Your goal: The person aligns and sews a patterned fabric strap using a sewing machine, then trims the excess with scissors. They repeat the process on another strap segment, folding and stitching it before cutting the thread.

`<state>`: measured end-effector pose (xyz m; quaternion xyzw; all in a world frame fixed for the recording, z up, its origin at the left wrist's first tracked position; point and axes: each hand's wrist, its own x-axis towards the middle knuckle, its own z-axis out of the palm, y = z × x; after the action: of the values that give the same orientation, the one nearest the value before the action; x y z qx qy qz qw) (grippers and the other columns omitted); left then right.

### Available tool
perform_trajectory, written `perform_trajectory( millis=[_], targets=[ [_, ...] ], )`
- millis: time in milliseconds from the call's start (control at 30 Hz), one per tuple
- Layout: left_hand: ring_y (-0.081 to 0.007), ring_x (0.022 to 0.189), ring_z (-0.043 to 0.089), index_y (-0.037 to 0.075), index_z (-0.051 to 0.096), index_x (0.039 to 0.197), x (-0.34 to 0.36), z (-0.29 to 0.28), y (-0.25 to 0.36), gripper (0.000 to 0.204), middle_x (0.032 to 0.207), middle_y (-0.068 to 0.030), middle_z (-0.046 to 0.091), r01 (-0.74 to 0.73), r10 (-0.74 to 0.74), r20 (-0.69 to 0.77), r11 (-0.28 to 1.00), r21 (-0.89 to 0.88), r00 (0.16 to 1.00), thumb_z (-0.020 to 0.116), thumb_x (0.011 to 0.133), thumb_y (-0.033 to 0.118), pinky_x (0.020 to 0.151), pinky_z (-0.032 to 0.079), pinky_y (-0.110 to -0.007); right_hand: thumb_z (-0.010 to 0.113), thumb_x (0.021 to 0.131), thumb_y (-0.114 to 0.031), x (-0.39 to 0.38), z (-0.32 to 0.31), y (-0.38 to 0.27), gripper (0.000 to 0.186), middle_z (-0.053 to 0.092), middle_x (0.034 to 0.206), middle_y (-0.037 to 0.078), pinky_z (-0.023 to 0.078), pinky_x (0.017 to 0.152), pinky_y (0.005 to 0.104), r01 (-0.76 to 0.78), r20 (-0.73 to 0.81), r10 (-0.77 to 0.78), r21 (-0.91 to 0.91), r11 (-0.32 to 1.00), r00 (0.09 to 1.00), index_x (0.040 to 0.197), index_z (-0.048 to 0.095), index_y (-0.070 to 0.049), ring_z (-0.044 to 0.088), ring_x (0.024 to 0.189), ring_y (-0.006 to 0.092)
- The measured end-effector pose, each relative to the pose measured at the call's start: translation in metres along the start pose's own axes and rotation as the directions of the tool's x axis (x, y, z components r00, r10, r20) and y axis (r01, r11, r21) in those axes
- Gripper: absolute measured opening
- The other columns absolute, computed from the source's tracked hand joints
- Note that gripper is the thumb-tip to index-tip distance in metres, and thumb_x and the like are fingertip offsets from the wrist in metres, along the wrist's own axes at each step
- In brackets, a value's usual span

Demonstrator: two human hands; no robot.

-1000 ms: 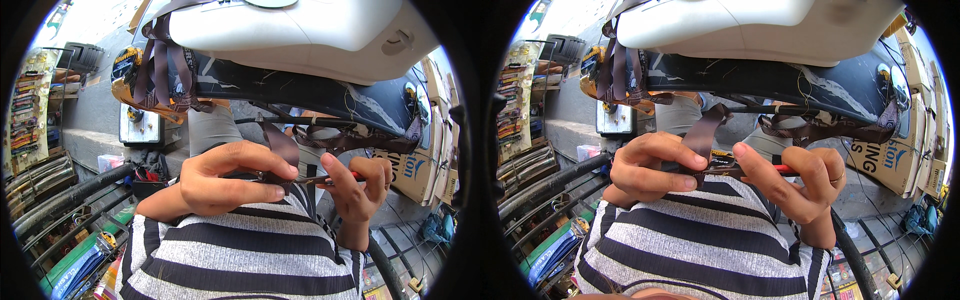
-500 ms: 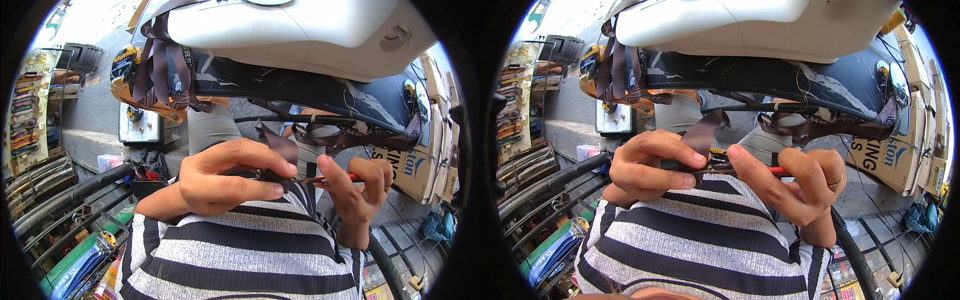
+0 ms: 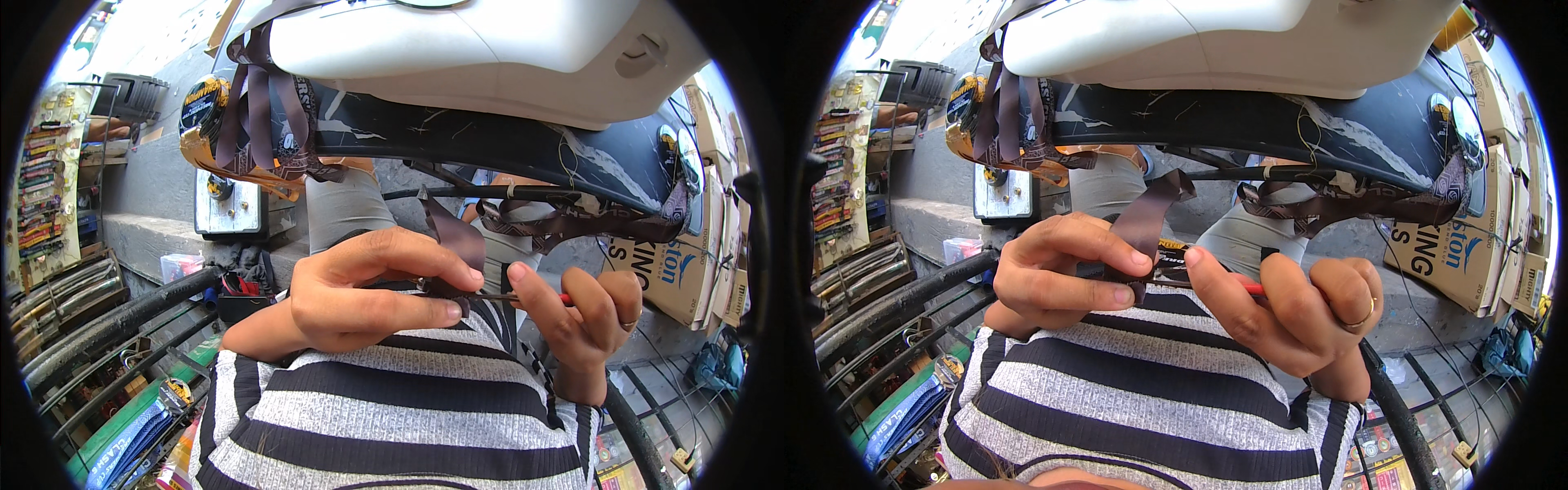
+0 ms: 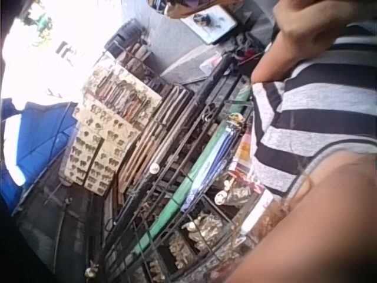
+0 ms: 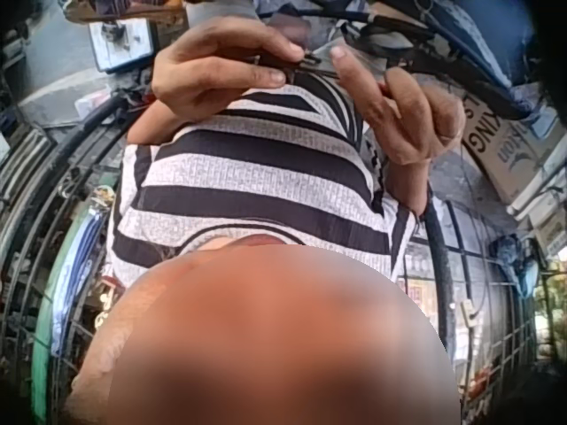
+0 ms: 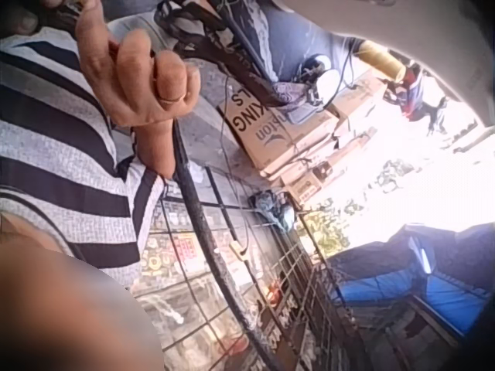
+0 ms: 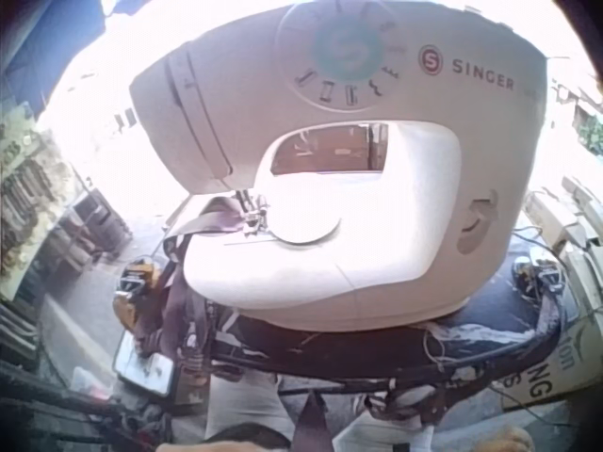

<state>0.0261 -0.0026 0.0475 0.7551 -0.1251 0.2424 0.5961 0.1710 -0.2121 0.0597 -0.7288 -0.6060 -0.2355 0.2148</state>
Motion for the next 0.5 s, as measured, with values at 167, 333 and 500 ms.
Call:
perform_trajectory(
  millis=[167,333,500],
  targets=[
    [-0.0324,0.102,0.068,-0.004,0.075,0.098,-0.0007,0.0001,-0.0007,0.021,0.113,-0.0278,0.065,-0.007,0.007,0.024,1.000,-0.013,1.000,0.063,0.081,-0.005,0.083,0.058,-0.037,0.081,0.071,-0.031,-0.0010,-0.0007,0.0025,0.034,0.045,0.084,-0.005,0.035,0.061,0.0284,-0.002,0.001,0.002,0.019,1.000,1.000,0.104,0.077,-0.030,0.043,0.074,0.0137],
    [-0.0334,0.103,0.068,-0.005,0.074,0.098,-0.0006,0.0012,-0.0030,0.021,0.113,-0.0286,0.065,-0.036,0.037,0.014,0.999,-0.036,0.999,0.063,0.080,-0.006,0.085,0.058,-0.038,0.082,0.070,-0.036,-0.0005,-0.0022,0.0041,0.032,0.043,0.082,-0.005,0.035,0.060,0.0285,-0.033,-0.004,0.033,0.033,0.999,0.999,0.102,0.078,-0.030,0.042,0.071,0.0132],
    [-0.0337,0.103,0.068,-0.005,0.074,0.098,-0.0005,0.0001,-0.0026,0.020,0.112,-0.0287,0.065,-0.033,0.034,0.015,0.999,-0.036,0.999,0.064,0.081,-0.006,0.085,0.058,-0.038,0.082,0.070,-0.039,0.0005,-0.0022,0.0040,0.033,0.042,0.081,-0.006,0.034,0.060,0.0289,-0.027,-0.004,0.027,0.031,0.999,1.000,0.102,0.078,-0.029,0.042,0.070,0.0131]
  ],
)
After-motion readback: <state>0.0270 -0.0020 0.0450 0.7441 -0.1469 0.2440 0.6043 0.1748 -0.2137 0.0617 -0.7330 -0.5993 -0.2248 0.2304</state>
